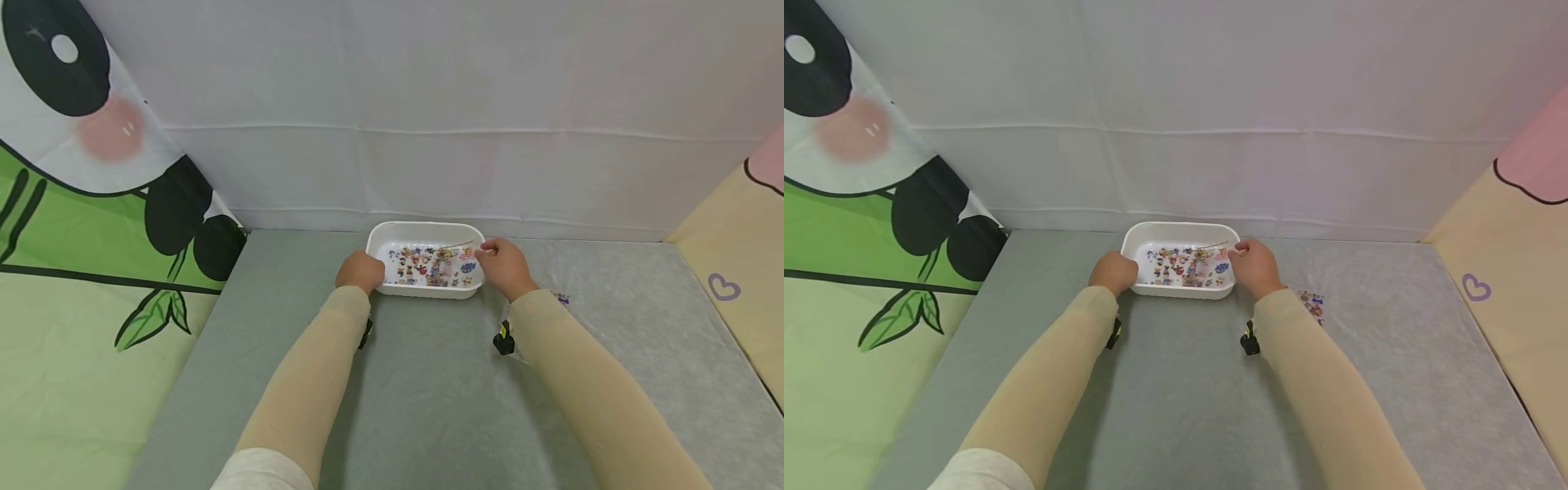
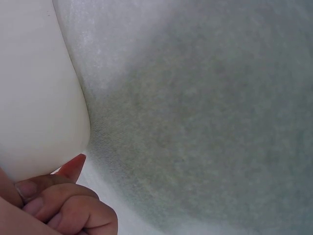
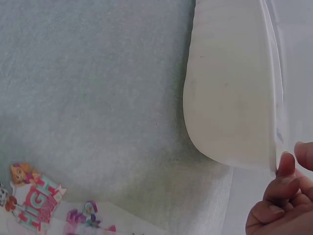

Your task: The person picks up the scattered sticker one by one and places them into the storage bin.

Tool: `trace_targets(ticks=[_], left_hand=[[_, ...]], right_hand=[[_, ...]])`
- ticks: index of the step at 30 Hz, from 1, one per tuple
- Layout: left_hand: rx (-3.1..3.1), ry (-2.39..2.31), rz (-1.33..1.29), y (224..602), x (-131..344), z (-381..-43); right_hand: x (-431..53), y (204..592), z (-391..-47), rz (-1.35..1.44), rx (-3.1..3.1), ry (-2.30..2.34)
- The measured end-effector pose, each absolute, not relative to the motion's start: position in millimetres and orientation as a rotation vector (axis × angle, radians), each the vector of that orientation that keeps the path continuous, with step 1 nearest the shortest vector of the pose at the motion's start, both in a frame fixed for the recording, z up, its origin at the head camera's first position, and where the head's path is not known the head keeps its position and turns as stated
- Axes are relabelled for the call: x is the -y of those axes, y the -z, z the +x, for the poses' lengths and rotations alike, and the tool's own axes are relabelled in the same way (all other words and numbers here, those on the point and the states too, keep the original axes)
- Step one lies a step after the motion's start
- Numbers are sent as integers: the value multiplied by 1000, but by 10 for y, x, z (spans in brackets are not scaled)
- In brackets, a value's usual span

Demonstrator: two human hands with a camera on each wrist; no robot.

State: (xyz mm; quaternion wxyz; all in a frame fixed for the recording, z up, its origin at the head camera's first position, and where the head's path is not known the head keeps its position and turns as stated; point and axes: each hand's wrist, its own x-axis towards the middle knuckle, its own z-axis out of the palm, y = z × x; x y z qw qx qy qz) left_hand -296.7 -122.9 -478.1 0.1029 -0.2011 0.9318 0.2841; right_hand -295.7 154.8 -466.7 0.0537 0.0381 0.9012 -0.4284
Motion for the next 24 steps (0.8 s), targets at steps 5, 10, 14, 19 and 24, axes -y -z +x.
trace_targets(ticks=[5, 10, 14, 19, 24], left_hand=[[-2749, -838, -595, 4776, 1226, -2959], [-2751, -840, -596, 4769, 1221, -2952], [-2754, -841, -593, 4766, 1214, -2949], [-2754, -838, -585, 4773, 1210, -2955], [-2758, -819, -592, 4783, 1214, -2962]], right_hand=[[-1551, 4658, -2954, 112, -2742, 1300], [-1551, 4649, -2947, 103, -2747, 1285], [-1553, 4647, -2937, 92, -2750, 1272], [-1557, 4652, -2931, 85, -2759, 1251], [-1544, 4644, -2933, 56, -2782, 1243]])
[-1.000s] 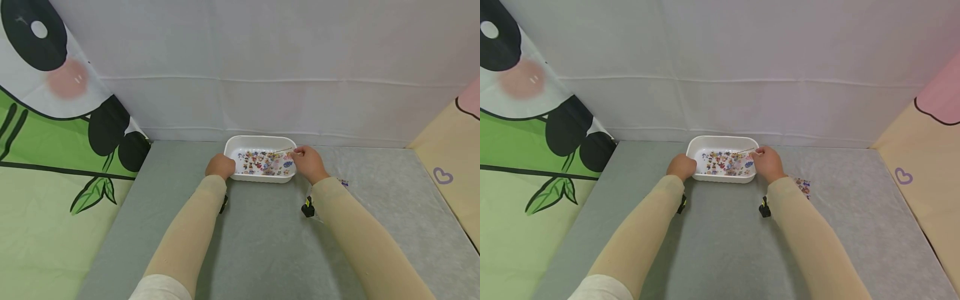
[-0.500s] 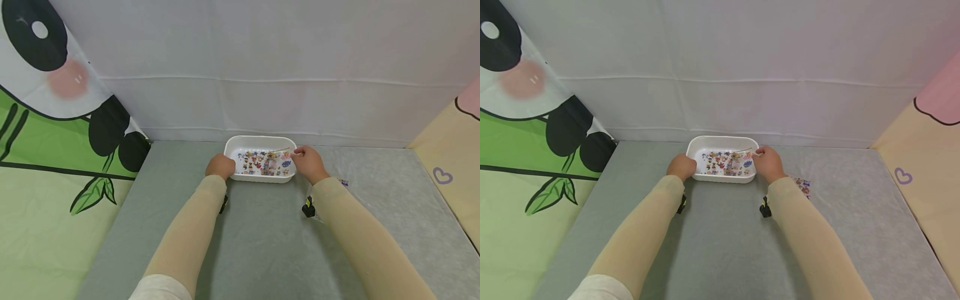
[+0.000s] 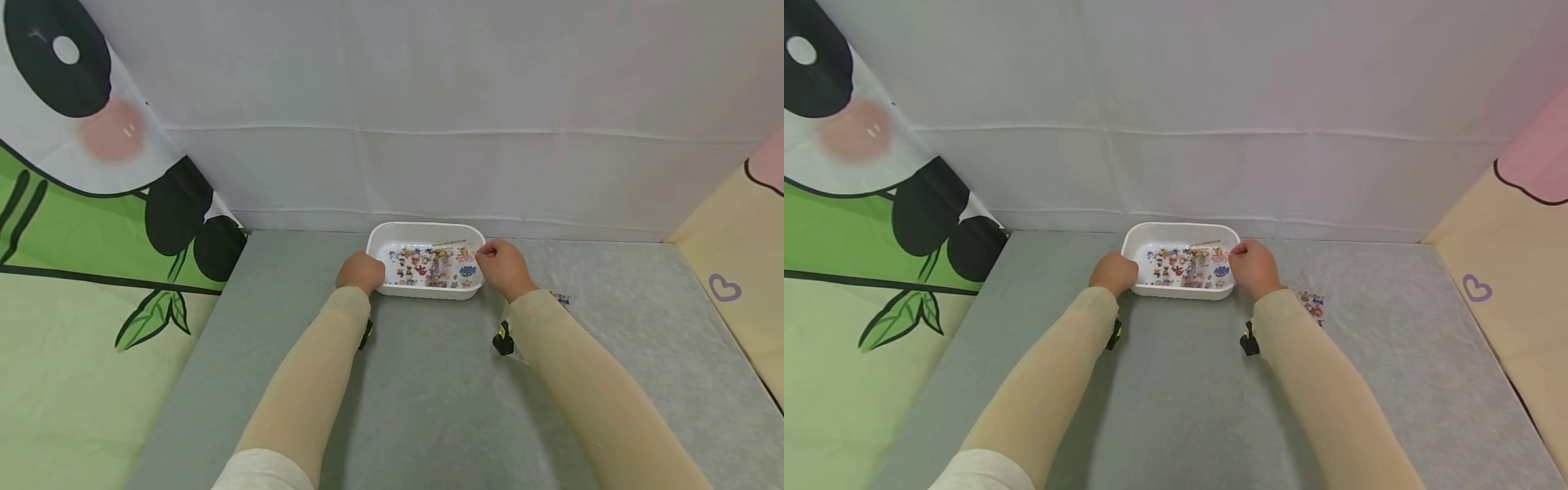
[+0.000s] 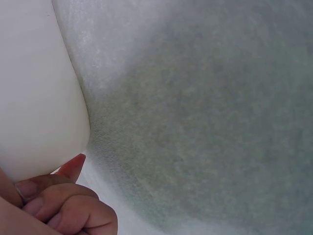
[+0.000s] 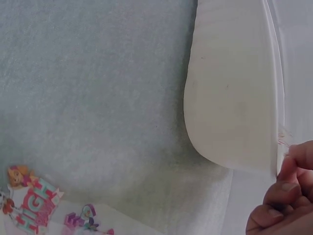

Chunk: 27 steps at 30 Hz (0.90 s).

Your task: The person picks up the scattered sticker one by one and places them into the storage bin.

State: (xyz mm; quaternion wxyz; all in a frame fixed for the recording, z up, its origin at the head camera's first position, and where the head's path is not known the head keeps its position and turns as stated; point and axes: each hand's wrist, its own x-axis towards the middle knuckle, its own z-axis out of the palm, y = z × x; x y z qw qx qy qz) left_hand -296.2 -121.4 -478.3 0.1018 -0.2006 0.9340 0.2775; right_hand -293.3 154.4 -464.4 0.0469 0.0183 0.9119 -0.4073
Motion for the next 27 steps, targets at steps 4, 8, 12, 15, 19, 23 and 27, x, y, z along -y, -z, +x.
trace_targets(ticks=[4, 8, 12, 15, 19, 23, 27], left_hand=[[-2760, -825, -583, 4785, 1210, -2961], [-2766, -833, -573, 4790, 1203, -2959], [-2767, -833, -569, 4782, 1203, -2958], [-2766, -835, -566, 4766, 1201, -2949], [-2773, -826, -568, 4753, 1199, -2940], [-2768, -825, -571, 4757, 1207, -2945], [-2759, -834, -567, 4756, 1215, -2950]], right_hand=[[-1532, 4649, -2935, 40, -2783, 1241], [-1525, 4659, -2937, 39, -2791, 1240], [-1526, 4649, -2935, 50, -2788, 1243], [-1538, 4640, -2933, 72, -2778, 1246], [-1588, 4637, -2917, 81, -2780, 1239], [-1696, 4593, -2857, 47, -2804, 1215], [-1862, 4535, -2771, 13, -2811, 1210]])
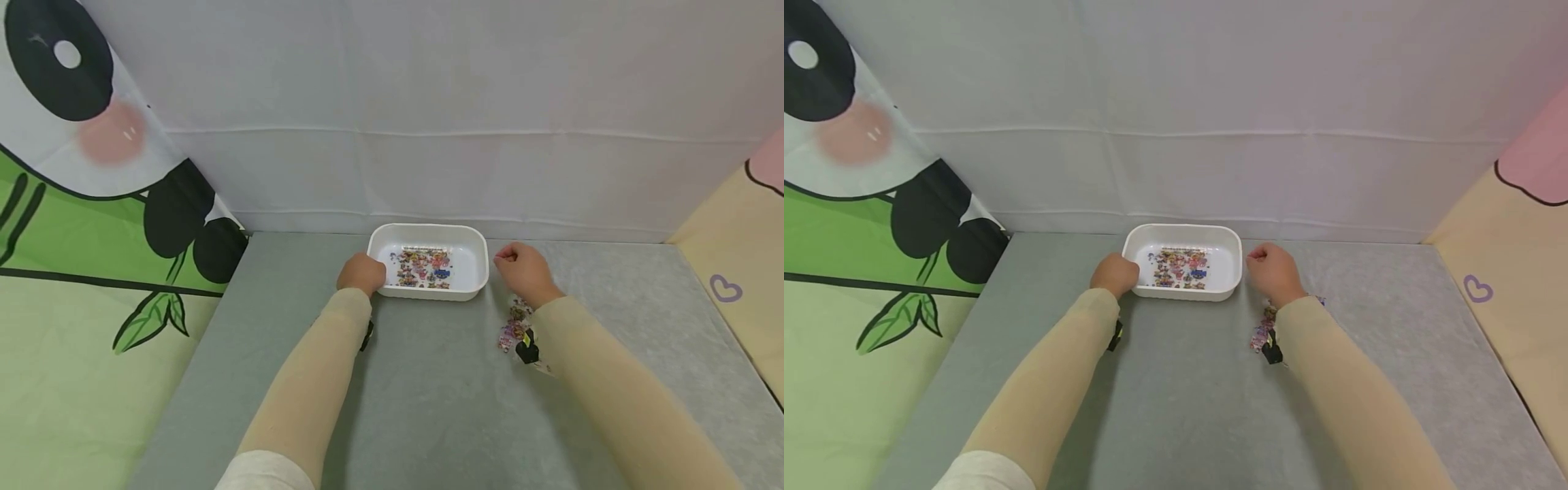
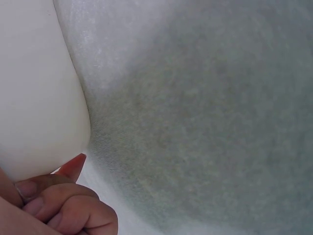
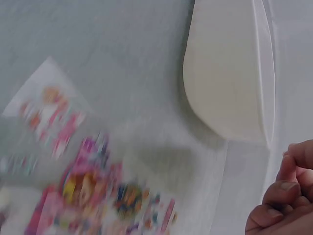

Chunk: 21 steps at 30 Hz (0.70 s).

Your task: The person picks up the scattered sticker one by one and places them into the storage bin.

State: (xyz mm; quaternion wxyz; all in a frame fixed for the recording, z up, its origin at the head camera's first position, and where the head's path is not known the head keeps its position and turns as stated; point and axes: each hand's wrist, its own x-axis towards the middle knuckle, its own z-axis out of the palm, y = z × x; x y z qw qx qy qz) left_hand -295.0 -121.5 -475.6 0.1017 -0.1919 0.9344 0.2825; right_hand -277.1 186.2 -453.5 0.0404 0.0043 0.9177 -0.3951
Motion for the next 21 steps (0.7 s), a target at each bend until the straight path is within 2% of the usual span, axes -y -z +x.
trace_targets(ticks=[21], left_hand=[[-2764, -835, -582, 4786, 1220, -2969]], right_hand=[[-2456, 4563, -2255, 175, -2655, 1384]])
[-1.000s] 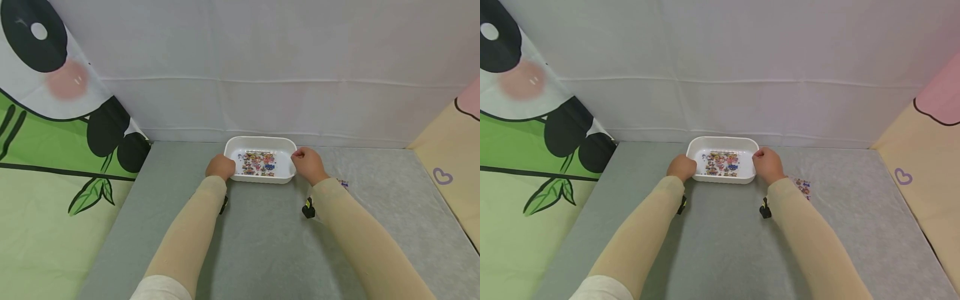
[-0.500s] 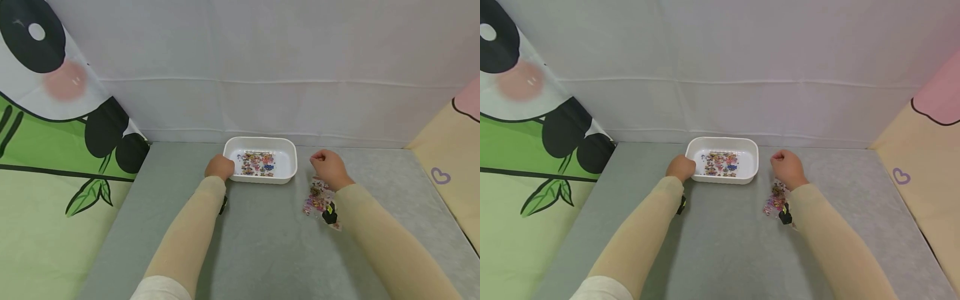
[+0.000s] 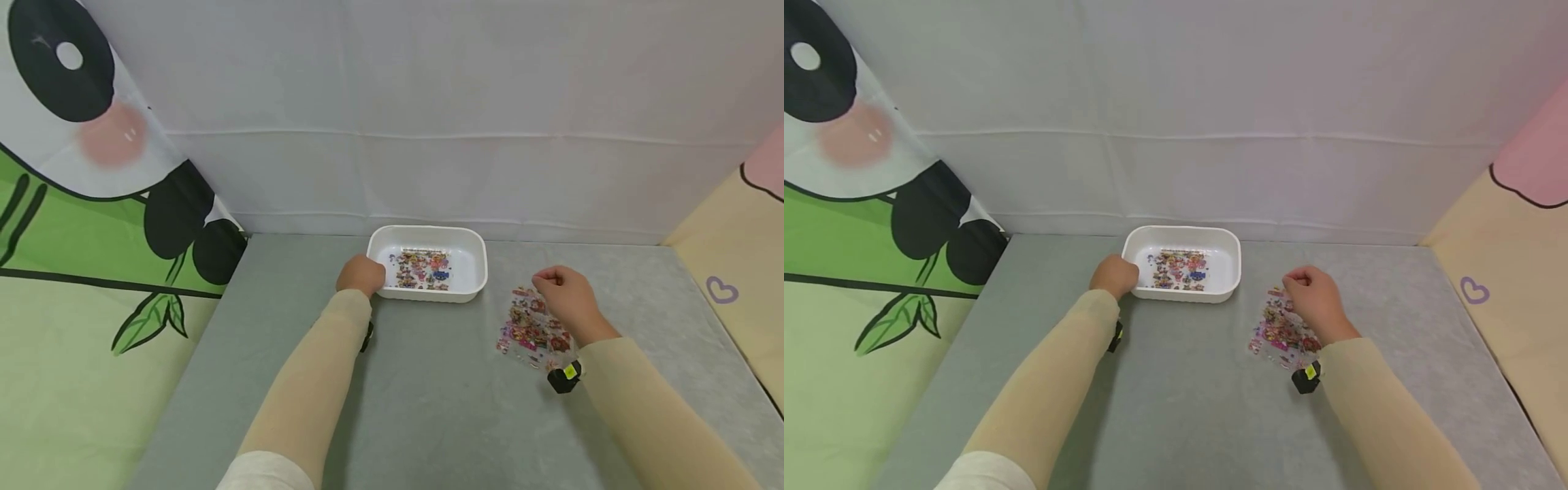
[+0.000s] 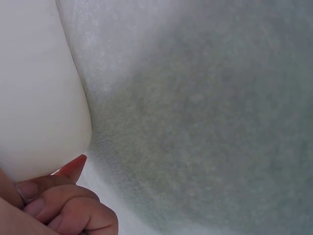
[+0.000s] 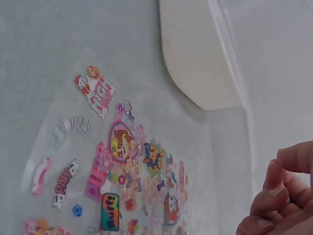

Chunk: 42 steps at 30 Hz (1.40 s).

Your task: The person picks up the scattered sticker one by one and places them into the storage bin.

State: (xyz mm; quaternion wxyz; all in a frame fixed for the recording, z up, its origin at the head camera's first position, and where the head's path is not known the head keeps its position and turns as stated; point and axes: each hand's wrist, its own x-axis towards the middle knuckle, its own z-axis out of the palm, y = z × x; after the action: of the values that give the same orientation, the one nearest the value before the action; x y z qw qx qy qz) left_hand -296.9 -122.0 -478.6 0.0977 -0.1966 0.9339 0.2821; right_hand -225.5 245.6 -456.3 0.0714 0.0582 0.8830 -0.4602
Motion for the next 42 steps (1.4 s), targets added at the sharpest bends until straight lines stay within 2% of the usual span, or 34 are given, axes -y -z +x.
trace_targets(ticks=[11, 26, 42], left_hand=[[-2768, -829, -575, 4752, 1206, -2966], [-2773, -859, -585, 4730, 1190, -2957], [-2774, -818, -586, 4756, 1199, -2946]], right_hand=[[-2738, 4675, -1965, 311, -2697, 1408], [-2994, 4899, -1907, 381, -2732, 1169], [-2971, 5043, -1968, 334, -2626, 946]])
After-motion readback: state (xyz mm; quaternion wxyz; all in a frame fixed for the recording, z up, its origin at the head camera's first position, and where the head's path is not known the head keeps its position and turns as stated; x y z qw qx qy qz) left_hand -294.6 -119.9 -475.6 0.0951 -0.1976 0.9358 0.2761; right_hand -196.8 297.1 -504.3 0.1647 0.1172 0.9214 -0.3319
